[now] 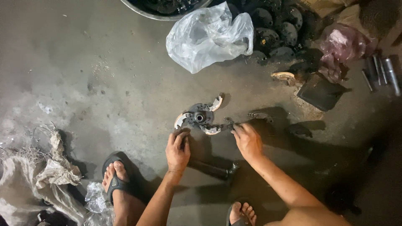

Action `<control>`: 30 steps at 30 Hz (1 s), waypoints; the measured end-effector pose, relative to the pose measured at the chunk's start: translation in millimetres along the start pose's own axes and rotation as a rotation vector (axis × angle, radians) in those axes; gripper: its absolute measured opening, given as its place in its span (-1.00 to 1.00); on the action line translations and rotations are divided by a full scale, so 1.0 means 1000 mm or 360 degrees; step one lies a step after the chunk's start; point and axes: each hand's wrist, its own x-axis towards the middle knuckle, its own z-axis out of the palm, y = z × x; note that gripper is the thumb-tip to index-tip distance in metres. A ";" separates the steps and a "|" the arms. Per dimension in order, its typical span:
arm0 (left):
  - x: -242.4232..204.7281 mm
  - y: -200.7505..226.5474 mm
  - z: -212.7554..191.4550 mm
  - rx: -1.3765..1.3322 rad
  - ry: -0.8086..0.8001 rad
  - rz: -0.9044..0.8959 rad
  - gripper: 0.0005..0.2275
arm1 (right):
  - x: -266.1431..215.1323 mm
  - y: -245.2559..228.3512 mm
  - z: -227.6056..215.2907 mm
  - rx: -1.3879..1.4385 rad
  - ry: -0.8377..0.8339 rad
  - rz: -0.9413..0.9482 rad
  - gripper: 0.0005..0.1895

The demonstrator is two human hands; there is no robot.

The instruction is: The person sits on the floor and uses pliers to remove a spring from a mechanical part, likely a brake assembly. They then use the pliers to adjust and tighten components within the assembly.

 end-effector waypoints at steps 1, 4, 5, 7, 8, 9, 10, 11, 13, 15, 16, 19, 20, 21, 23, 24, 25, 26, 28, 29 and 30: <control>0.001 0.001 0.000 0.0008 0.0008 0.0005 -0.79 | -0.001 0.005 0.006 -0.0021 -0.0103 0.0080 -0.75; 0.001 0.001 0.001 0.0008 0.0016 -0.0024 -0.80 | 0.005 0.001 0.003 0.0034 -0.0149 0.0132 -0.80; 0.001 0.001 0.002 -0.0001 0.0012 -0.0056 -0.81 | 0.008 -0.003 -0.001 0.0109 -0.0092 0.0106 -0.84; 0.003 0.006 0.001 -0.0016 0.0051 0.0017 -0.81 | 0.009 -0.006 -0.004 0.0135 -0.0119 0.0187 -0.84; 0.004 0.008 0.000 -0.0027 0.0103 0.0083 -0.80 | 0.011 -0.007 -0.005 0.0167 -0.0152 0.0255 -0.84; 0.004 0.008 0.000 -0.0027 0.0105 0.0080 -0.80 | 0.012 -0.007 -0.005 0.0166 -0.0154 0.0253 -0.84; 0.003 0.008 0.000 -0.0021 0.0080 0.0067 -0.79 | 0.013 -0.007 -0.005 0.0174 -0.0174 0.0289 -0.83; 0.003 0.007 0.000 -0.0016 0.0056 0.0053 -0.79 | 0.013 -0.007 -0.004 0.0181 -0.0193 0.0326 -0.82; 0.001 0.005 0.003 -0.0008 0.0061 0.0043 -0.79 | 0.010 0.001 0.001 0.0138 -0.0217 0.0323 -0.81; -0.001 0.006 0.003 0.0004 0.0075 0.0028 -0.80 | 0.009 0.002 0.001 0.0097 -0.0246 0.0312 -0.80; -0.002 0.008 0.003 0.0003 0.0029 -0.0006 -0.80 | 0.010 -0.001 -0.002 0.0065 -0.0256 0.0293 -0.81; -0.007 0.012 0.004 -0.0034 0.0001 0.0021 -0.79 | 0.005 0.005 -0.001 0.0129 -0.0231 0.0248 -0.82; -0.008 0.013 0.004 -0.0067 0.0019 0.0082 -0.78 | 0.003 0.009 0.001 0.0228 -0.0194 0.0221 -0.82; -0.010 0.011 0.007 -0.0066 0.0020 0.0083 -0.78 | 0.005 0.006 -0.006 0.0229 -0.0193 0.0220 -0.82; -0.015 0.007 0.014 0.0152 -0.0047 0.0203 -0.80 | 0.007 0.001 -0.020 0.0316 -0.0099 0.0356 -0.84; -0.012 0.023 0.016 0.0149 -0.0051 0.0203 -0.80 | 0.005 0.005 -0.021 0.0314 -0.0099 0.0359 -0.84; -0.008 0.040 0.018 0.0094 -0.0046 0.0464 -0.82 | 0.003 0.009 -0.022 0.0355 -0.0198 0.0600 -0.82; -0.003 0.056 0.020 0.0041 -0.0039 0.0725 -0.84 | 0.001 0.013 -0.022 0.0398 -0.0299 0.0839 -0.79; -0.002 0.065 0.046 0.0121 -0.0137 0.0741 -0.83 | -0.004 0.015 -0.024 0.0344 -0.0057 0.0554 -0.81; -0.002 0.069 0.059 0.0200 -0.0234 0.0755 -0.81 | -0.007 0.015 -0.025 0.0286 0.0181 0.0264 -0.83; 0.000 0.068 0.073 0.0200 -0.0233 0.0753 -0.81 | -0.008 0.012 -0.026 0.0286 0.0179 0.0264 -0.83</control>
